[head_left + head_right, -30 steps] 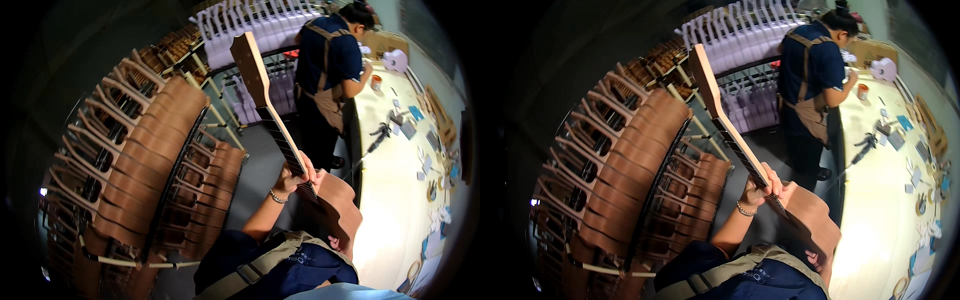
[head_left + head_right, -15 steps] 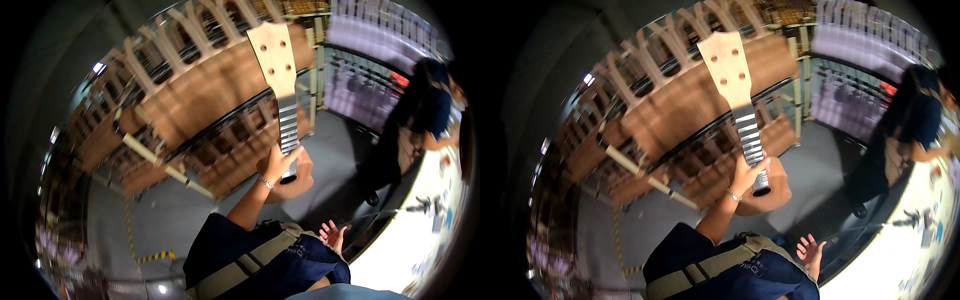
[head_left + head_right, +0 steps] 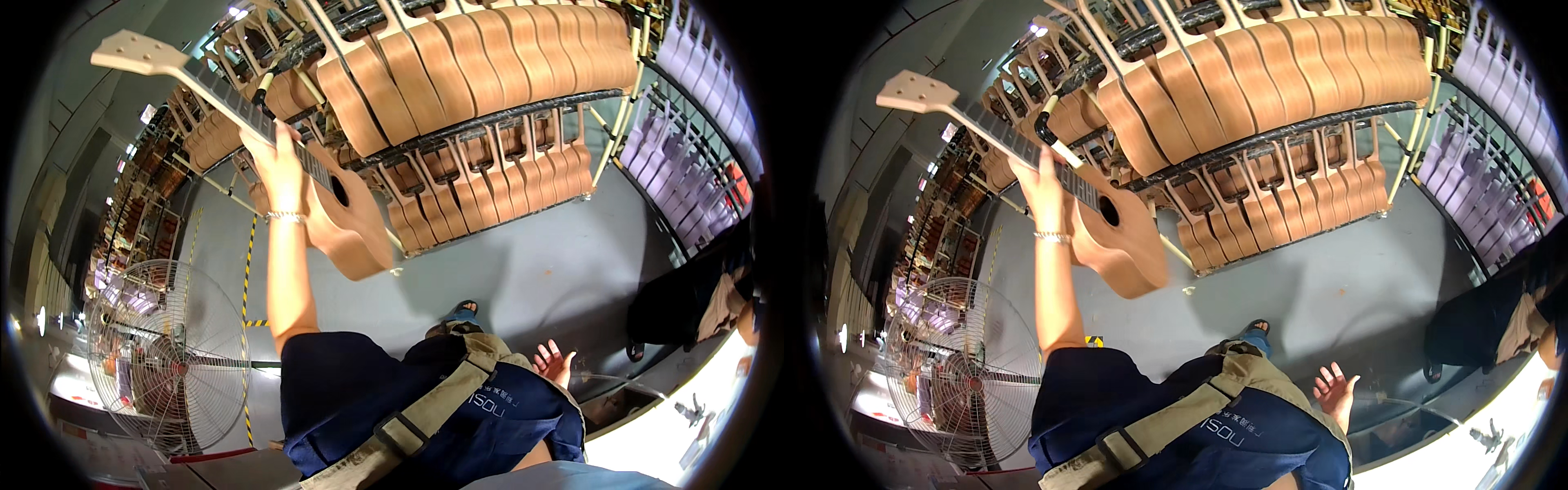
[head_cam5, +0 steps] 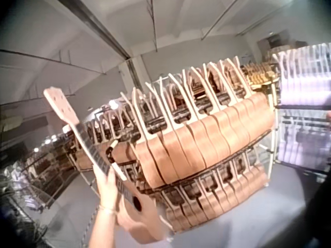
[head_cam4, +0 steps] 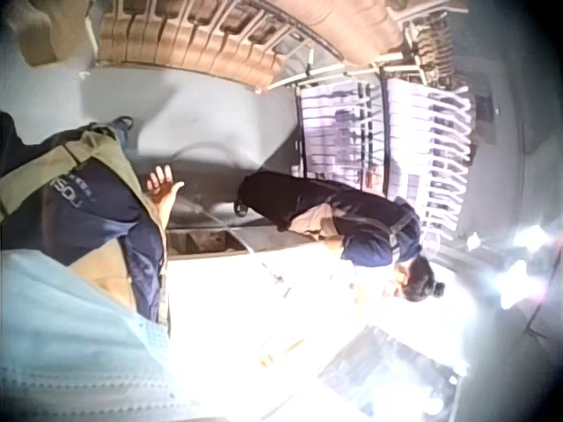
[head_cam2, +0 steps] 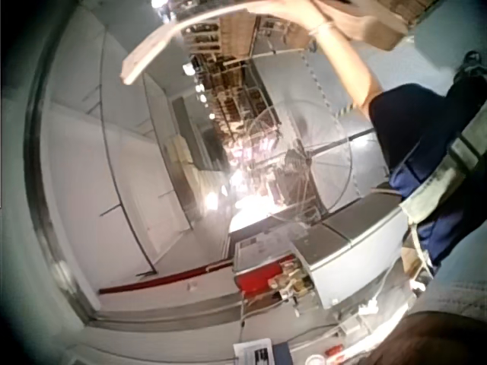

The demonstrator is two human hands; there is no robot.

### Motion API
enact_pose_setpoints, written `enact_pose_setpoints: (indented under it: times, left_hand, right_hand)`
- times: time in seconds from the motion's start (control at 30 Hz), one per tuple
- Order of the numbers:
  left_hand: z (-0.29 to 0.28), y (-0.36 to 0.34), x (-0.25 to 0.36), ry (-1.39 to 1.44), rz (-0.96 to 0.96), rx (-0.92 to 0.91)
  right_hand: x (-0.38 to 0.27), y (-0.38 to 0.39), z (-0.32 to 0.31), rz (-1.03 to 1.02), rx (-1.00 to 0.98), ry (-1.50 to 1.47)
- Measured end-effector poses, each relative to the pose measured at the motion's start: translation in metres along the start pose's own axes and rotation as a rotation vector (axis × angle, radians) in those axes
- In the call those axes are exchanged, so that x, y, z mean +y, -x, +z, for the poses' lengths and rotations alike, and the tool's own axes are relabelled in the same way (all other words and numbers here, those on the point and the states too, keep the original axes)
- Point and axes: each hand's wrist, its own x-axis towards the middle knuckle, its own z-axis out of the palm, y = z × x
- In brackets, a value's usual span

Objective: The person repeatedly picks up unfinished acoustic guitars from a rack, sands the body and neck with a sanding block, and returns them to the rack. The task involves handling multiple guitars in a workshop setting.

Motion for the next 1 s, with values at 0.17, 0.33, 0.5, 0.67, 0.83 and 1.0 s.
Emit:
enact_pose_setpoints:
  times: [0.17, 0.33, 0.5, 0.67, 0.83, 1.0]
  left_hand:
    - [0.011, -0.091, -0.047, -0.105, 0.115, -0.018]
    - [0.040, -0.189, -0.137, 0.007, 0.152, -0.133]
    - [0.078, -0.263, -0.239, 0.049, 0.064, -0.133]
    - [0.098, -0.302, -0.287, -0.578, 0.005, -0.115]
    - [0.111, -0.300, -0.285, -1.061, 0.134, 0.130]
    - [0.145, -0.260, -0.242, -0.694, 0.601, 0.110]
  right_hand:
    - [-0.015, -0.044, 0.025, -0.026, -0.038, -0.036]
    - [-0.028, -0.090, 0.087, -0.129, -0.008, -0.071]
    - [-0.026, -0.125, 0.144, -0.138, -0.031, -0.066]
    - [-0.006, -0.136, 0.161, -0.131, 0.030, -0.067]
    - [0.004, -0.138, 0.159, -0.142, 0.071, -0.090]
    - [0.008, -0.141, 0.156, -0.154, 0.173, -0.116]
